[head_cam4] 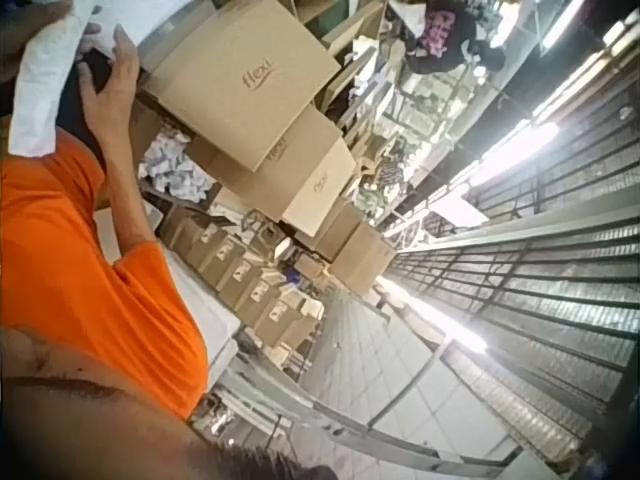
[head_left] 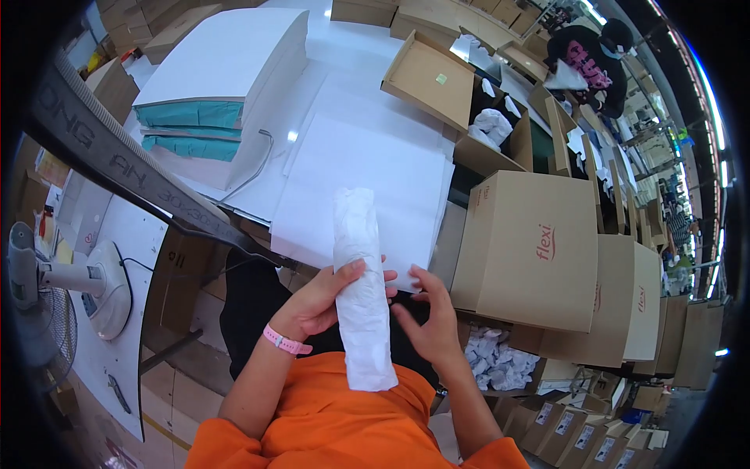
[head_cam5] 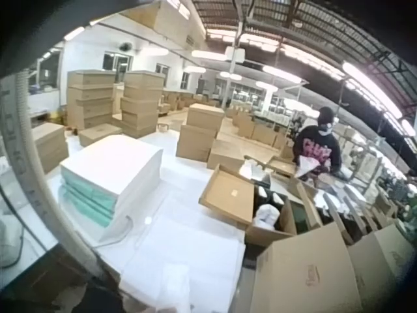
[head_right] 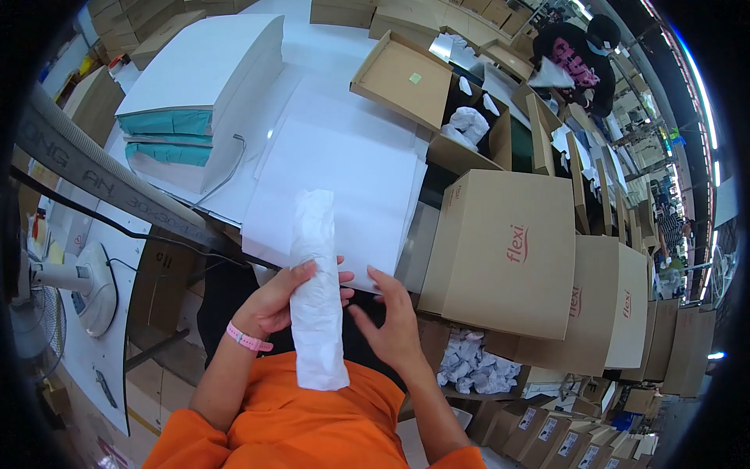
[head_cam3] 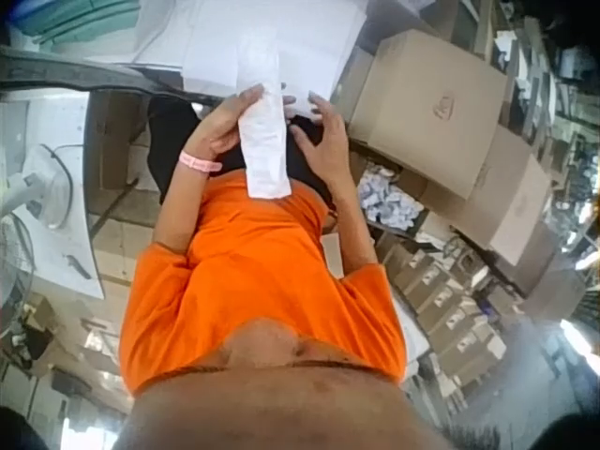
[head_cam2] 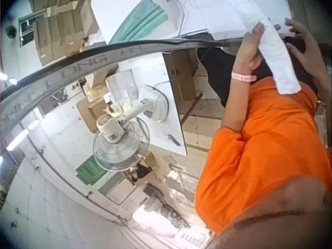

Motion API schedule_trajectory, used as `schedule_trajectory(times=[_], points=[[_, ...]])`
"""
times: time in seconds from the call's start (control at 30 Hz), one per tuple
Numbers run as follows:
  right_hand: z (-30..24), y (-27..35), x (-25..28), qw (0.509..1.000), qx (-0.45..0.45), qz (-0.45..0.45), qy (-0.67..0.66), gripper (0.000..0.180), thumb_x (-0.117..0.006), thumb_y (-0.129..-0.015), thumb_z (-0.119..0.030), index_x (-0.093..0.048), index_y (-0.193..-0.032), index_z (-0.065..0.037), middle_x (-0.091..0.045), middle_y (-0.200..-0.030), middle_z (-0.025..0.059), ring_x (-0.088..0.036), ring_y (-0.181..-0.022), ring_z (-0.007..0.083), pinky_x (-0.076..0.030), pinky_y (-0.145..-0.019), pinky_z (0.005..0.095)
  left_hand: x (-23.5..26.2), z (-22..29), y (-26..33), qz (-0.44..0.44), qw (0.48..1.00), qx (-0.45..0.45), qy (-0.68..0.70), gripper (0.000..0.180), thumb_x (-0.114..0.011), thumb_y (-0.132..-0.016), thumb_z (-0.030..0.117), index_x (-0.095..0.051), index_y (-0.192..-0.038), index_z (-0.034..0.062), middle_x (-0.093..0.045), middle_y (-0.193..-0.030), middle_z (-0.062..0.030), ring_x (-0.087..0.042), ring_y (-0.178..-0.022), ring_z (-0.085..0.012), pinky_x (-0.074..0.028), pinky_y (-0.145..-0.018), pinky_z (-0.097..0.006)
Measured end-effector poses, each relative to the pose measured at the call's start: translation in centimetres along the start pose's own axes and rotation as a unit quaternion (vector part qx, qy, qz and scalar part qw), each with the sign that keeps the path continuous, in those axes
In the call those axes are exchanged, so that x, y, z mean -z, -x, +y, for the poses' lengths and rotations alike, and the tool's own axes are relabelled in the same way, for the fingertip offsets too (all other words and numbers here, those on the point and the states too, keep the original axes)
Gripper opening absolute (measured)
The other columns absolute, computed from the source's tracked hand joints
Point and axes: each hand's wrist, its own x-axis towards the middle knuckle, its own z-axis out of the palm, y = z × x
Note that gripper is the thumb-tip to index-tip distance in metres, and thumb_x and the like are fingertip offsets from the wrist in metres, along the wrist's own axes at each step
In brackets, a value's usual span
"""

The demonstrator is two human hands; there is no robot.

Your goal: The recorder wraps individual shoes in white protective tissue paper before placing them in boxes.

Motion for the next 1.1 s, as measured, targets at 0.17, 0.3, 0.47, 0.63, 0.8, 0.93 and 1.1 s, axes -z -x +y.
schedule_trajectory(times=[0.17,0.3,0.47,0.63,0.8,0.93,1.1], points=[[-1.8,1.0,-0.6,0.958,0.250,-0.029,0.139,0.079,-0.098,-0.074,-0.008,-0.071,-0.145,-0.029,-0.034,-0.175,0.0168,-0.032,-0.163,0.0430,-0.047,-0.125,0.0552,0.2,-0.3,-0.4,-0.025,0.997,0.041,0.053,0.079,-0.078,-0.105,0.048,-0.046,-0.160,-0.0005,-0.068,-0.148,-0.0200,-0.073,-0.127,-0.0288,-0.065,-0.104,-0.044],[-5.7,-0.9,0.4,0.940,0.285,-0.117,0.148,0.055,-0.095,-0.075,-0.017,-0.084,-0.126,-0.033,-0.060,-0.164,0.0018,-0.038,-0.163,0.0421,-0.037,-0.132,0.0602,0.2,-1.5,-0.4,0.030,0.998,0.047,0.025,0.064,-0.076,-0.108,0.042,-0.057,-0.150,-0.0020,-0.071,-0.140,-0.0176,-0.074,-0.121,-0.0259,-0.067,-0.098,-0.042],[-3.6,-3.3,1.4,0.924,0.264,-0.269,0.059,0.038,-0.090,-0.080,-0.017,-0.086,-0.118,-0.023,-0.069,-0.155,-0.0037,-0.044,-0.161,0.0356,-0.034,-0.133,0.0561,1.5,-3.4,-0.1,0.100,0.993,0.059,-0.016,0.055,-0.072,-0.112,0.040,-0.063,-0.144,-0.0037,-0.074,-0.125,-0.0118,-0.077,-0.108,-0.0203,-0.068,-0.084,-0.033],[-2.4,-2.7,0.0,0.955,0.224,-0.194,-0.020,0.045,-0.097,-0.077,-0.025,-0.086,-0.121,-0.025,-0.054,-0.170,0.0072,-0.042,-0.157,0.0403,-0.040,-0.126,0.0498,0.1,-3.3,0.7,0.105,0.991,0.023,-0.082,0.055,-0.077,-0.109,0.035,-0.064,-0.142,-0.0066,-0.075,-0.126,-0.0144,-0.076,-0.109,-0.0198,-0.065,-0.083,-0.031],[-0.2,-0.9,-2.7,0.976,0.082,-0.080,-0.183,0.095,-0.100,-0.081,-0.021,-0.051,-0.163,-0.024,-0.031,-0.181,0.0138,-0.036,-0.162,0.0365,-0.044,-0.125,0.0509,-1.7,-3.4,0.8,0.117,0.972,-0.025,-0.203,0.051,-0.078,-0.106,0.019,-0.063,-0.148,-0.0057,-0.076,-0.133,-0.0152,-0.075,-0.118,-0.0225,-0.060,-0.103,-0.037],[-1.0,0.6,-2.8,0.862,-0.212,-0.151,-0.436,0.128,-0.099,-0.083,-0.006,-0.012,-0.176,-0.013,-0.043,-0.170,0.0147,-0.048,-0.155,0.0281,-0.049,-0.120,0.0445,-1.1,-3.0,1.4,0.096,0.930,-0.052,-0.351,0.056,-0.083,-0.103,0.023,-0.063,-0.148,-0.0044,-0.075,-0.135,-0.0155,-0.074,-0.119,-0.0237,-0.058,-0.106,-0.037],[2.3,1.7,-3.3,0.826,-0.317,-0.262,-0.387,0.137,-0.102,-0.080,-0.015,-0.008,-0.179,-0.013,-0.040,-0.172,0.0139,-0.047,-0.155,0.0285,-0.045,-0.125,0.0421,-1.4,-2.0,2.3,0.010,0.897,0.031,-0.442,0.088,-0.093,-0.092,0.040,-0.051,-0.156,-0.0034,-0.074,-0.138,-0.0213,-0.071,-0.127,-0.0288,-0.056,-0.109,-0.040]])
